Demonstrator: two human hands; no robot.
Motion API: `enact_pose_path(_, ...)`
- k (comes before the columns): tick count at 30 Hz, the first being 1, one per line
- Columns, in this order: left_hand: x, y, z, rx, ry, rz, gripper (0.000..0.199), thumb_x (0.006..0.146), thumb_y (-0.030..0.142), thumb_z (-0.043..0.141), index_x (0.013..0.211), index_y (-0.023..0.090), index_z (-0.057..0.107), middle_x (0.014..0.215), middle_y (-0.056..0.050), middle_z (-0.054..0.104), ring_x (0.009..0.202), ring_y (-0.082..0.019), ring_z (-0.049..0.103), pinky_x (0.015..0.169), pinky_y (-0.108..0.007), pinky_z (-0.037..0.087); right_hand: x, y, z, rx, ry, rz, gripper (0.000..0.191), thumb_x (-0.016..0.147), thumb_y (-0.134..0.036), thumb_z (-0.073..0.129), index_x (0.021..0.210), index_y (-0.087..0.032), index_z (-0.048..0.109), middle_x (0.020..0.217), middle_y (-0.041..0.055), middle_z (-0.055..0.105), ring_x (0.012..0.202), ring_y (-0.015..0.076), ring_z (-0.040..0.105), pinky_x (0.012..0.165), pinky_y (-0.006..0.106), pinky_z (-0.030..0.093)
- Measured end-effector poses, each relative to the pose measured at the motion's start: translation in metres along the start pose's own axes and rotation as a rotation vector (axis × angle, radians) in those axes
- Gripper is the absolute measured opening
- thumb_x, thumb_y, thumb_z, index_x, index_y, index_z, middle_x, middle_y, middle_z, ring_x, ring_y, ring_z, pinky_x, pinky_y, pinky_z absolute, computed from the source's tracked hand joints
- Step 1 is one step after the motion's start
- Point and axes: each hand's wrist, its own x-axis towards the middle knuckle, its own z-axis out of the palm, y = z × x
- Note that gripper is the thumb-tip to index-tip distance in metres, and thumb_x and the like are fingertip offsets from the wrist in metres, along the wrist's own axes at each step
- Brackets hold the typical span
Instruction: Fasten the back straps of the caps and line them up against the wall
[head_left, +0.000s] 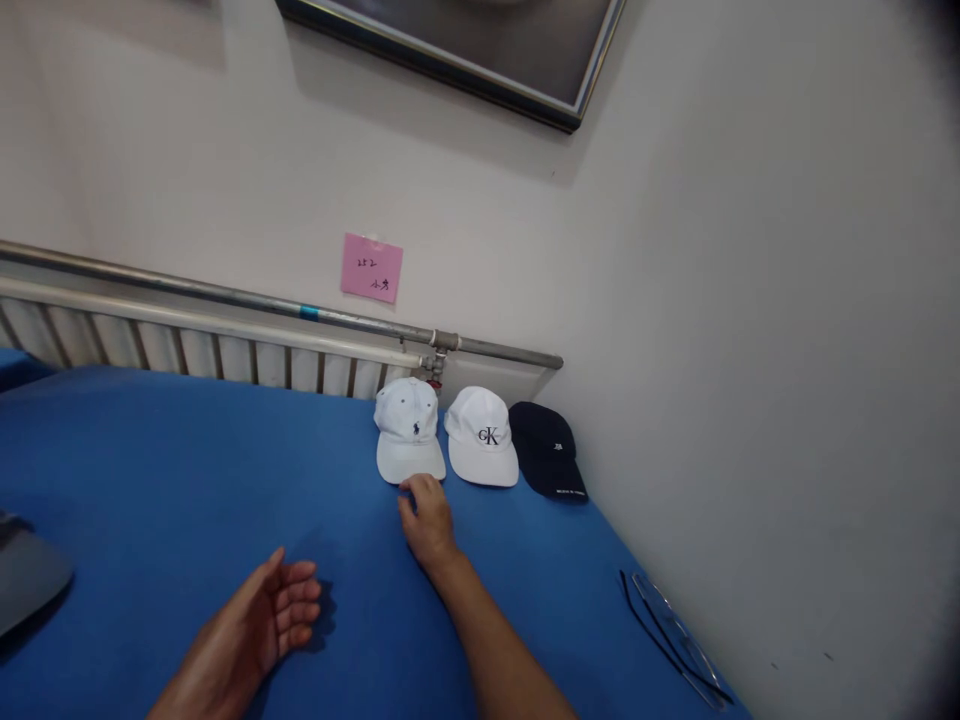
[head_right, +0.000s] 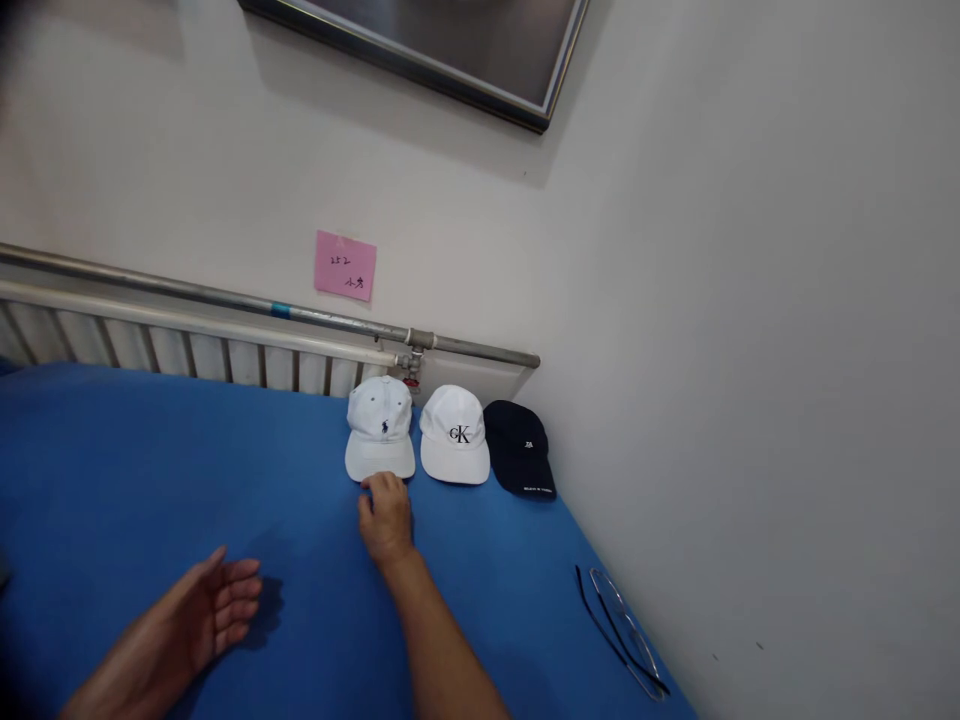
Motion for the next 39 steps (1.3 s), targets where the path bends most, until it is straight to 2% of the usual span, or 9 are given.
enact_pose_path(4, 0.005, -0.003, -0.004, -0.001, -0.028, 0.0, 0.024, 0.092, 0.022, 0.054, 0.08, 0.007, 0.068, 0.068, -0.01, 0.067, 0.057, -0.018, 0.064, 0.054, -0.027, 0.053, 0.003, 0.0, 0.003, -0.245, -0.054, -0.187, 0.028, 0.074, -0.006, 0.058, 0.093, -0.023, 0.068, 0.12, 0.0084, 0.06, 0.118, 0.0267, 0.044, 0.102, 0.046, 0.024)
enact_pose_path(8, 0.009, -0.005, -0.005, 0.002, -0.014, -0.025, 0.025, 0.091, 0.023, 0.055, 0.079, 0.008, 0.069, 0.067, -0.009, 0.067, 0.055, -0.017, 0.063, 0.054, -0.027, 0.053, 0.01, 0.008, 0.008, -0.484, -0.072, -0.286, 0.03, 0.077, -0.007, 0.059, 0.098, -0.026, 0.069, 0.132, 0.0076, 0.055, 0.124, 0.0289, 0.038, 0.101, 0.048, 0.022)
enact_pose_path(12, 0.007, -0.005, -0.002, -0.017, -0.004, -0.073, 0.031, 0.093, 0.026, 0.051, 0.076, 0.008, 0.069, 0.065, -0.009, 0.066, 0.054, -0.018, 0.062, 0.053, -0.028, 0.052, 0.017, 0.014, 0.012, -0.62, -0.062, -0.311, 0.026, 0.082, -0.01, 0.058, 0.098, -0.027, 0.069, 0.131, 0.0058, 0.056, 0.121, 0.0271, 0.04, 0.097, 0.045, 0.026)
enact_pose_path(16, 0.006, -0.006, -0.001, 0.005, 0.024, -0.046, 0.027, 0.092, 0.026, 0.053, 0.08, 0.008, 0.069, 0.067, -0.008, 0.066, 0.056, -0.018, 0.062, 0.054, -0.028, 0.053, 0.02, 0.017, 0.015, -0.686, -0.032, -0.317, 0.024, 0.086, -0.012, 0.055, 0.098, -0.027, 0.069, 0.128, 0.0043, 0.058, 0.119, 0.0251, 0.041, 0.096, 0.043, 0.027)
enact_pose_path(25, 0.008, -0.006, 0.0, 0.029, -0.003, -0.019, 0.028, 0.094, 0.026, 0.05, 0.081, 0.008, 0.067, 0.067, -0.008, 0.066, 0.055, -0.017, 0.062, 0.052, -0.027, 0.051, 0.03, 0.015, 0.017, -0.761, 0.026, -0.312, 0.023, 0.084, -0.011, 0.057, 0.096, -0.026, 0.07, 0.124, 0.0041, 0.061, 0.116, 0.0252, 0.044, 0.094, 0.042, 0.031)
enact_pose_path(29, 0.007, -0.002, 0.0, 0.024, 0.055, 0.095, 0.026, 0.095, 0.024, 0.049, 0.082, 0.007, 0.065, 0.064, -0.007, 0.065, 0.051, -0.015, 0.061, 0.049, -0.024, 0.049, 0.01, 0.003, 0.014, -0.696, -0.014, -0.383, 0.027, 0.081, -0.007, 0.056, 0.1, -0.023, 0.069, 0.122, 0.0082, 0.062, 0.116, 0.0276, 0.046, 0.095, 0.044, 0.033)
enact_pose_path(32, 0.007, 0.012, -0.006, -0.076, 0.052, 0.232, 0.028, 0.095, 0.026, 0.05, 0.081, 0.006, 0.064, 0.062, -0.008, 0.064, 0.048, -0.015, 0.059, 0.045, -0.023, 0.045, -0.014, -0.004, 0.019, -0.604, -0.077, -0.499, 0.027, 0.081, -0.005, 0.053, 0.095, -0.021, 0.069, 0.118, 0.0106, 0.063, 0.115, 0.0285, 0.049, 0.095, 0.045, 0.035)
enact_pose_path(35, 0.008, 0.033, -0.019, -0.184, 0.173, 0.328, 0.023, 0.094, 0.023, 0.05, 0.083, 0.007, 0.062, 0.065, -0.008, 0.065, 0.049, -0.015, 0.06, 0.045, -0.022, 0.045, -0.034, -0.006, 0.029, -0.52, -0.155, -0.647, 0.025, 0.085, -0.008, 0.048, 0.095, -0.02, 0.068, 0.114, 0.0115, 0.064, 0.108, 0.027, 0.055, 0.09, 0.044, 0.041)
enact_pose_path(39, 0.003, 0.056, -0.042, -0.372, 0.342, 0.394, 0.017, 0.094, 0.02, 0.047, 0.084, 0.011, 0.057, 0.067, -0.006, 0.062, 0.049, -0.013, 0.059, 0.047, -0.022, 0.046, -0.053, -0.013, 0.037, -0.451, -0.229, -0.699, 0.027, 0.088, -0.012, 0.043, 0.097, -0.021, 0.067, 0.11, 0.0116, 0.066, 0.1, 0.0246, 0.063, 0.084, 0.041, 0.047)
